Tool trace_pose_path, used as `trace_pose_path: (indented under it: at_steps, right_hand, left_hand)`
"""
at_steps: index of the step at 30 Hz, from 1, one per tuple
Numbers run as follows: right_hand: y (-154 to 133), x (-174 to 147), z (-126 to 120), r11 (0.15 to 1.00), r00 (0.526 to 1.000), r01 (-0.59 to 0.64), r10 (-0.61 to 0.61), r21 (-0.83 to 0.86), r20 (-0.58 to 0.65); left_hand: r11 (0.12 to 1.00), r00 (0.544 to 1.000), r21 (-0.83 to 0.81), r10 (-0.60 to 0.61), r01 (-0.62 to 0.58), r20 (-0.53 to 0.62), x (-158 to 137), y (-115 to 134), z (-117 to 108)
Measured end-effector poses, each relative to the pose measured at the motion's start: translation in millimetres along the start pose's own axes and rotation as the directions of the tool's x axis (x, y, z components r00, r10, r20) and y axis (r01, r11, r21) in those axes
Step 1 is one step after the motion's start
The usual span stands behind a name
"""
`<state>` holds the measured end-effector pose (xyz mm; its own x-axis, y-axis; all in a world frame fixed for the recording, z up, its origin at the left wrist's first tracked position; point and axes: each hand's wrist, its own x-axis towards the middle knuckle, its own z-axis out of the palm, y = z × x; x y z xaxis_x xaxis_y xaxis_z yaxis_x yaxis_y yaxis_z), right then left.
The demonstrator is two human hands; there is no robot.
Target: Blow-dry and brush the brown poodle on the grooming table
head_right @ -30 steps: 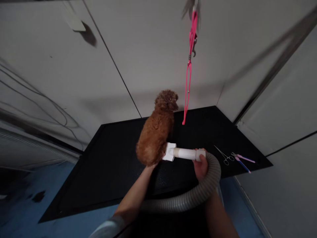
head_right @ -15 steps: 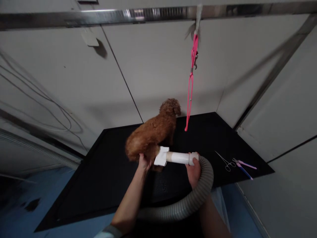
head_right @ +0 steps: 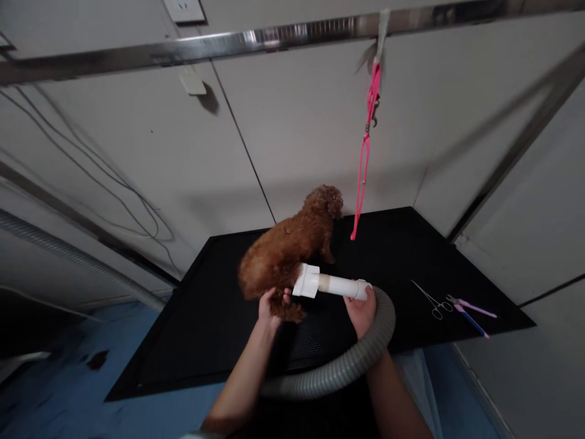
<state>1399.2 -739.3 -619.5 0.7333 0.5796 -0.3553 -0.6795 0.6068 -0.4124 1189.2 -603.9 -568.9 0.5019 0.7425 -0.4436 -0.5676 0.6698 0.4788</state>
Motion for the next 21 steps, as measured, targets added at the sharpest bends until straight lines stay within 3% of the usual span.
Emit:
trace_pose_path:
  at_steps: [4,8,12,15,21]
  right_hand:
    - [-0.7,-9.2,5.4,1.000,0.999,0.022,-0.022,0.003,0.025]
    - [-9.0,-25.6,28.2,0.998,0.996,0.060,-0.062,0.031,0.060]
    - [-18.4,-54.3,68.0,0.987,0.957,0.158,-0.151,-0.009,0.246]
    - [-23.4,-67.5,83.4,0.964,0.911,0.260,-0.226,-0.055,0.345]
    - [-27.0,-49.8,60.4,0.964,0.952,0.262,-0.249,-0.054,0.176]
  left_hand:
    - [0.992,0.996,-0.092,-0.078,0.082,0.054,-4.6,5.9,1.7]
    - [0.999,0.998,-0.034,-0.036,0.038,0.056,-4.9,9.9,2.7]
    - [0.999,0.999,-0.043,0.034,-0.033,0.034,-4.0,8.9,4.7]
    - [0.998,0.998,-0.048,0.047,-0.045,0.031,-3.6,10.1,8.7]
    - [0.993,0.990,0.031,0.110,-0.113,0.086,-4.5,3.5,19.7]
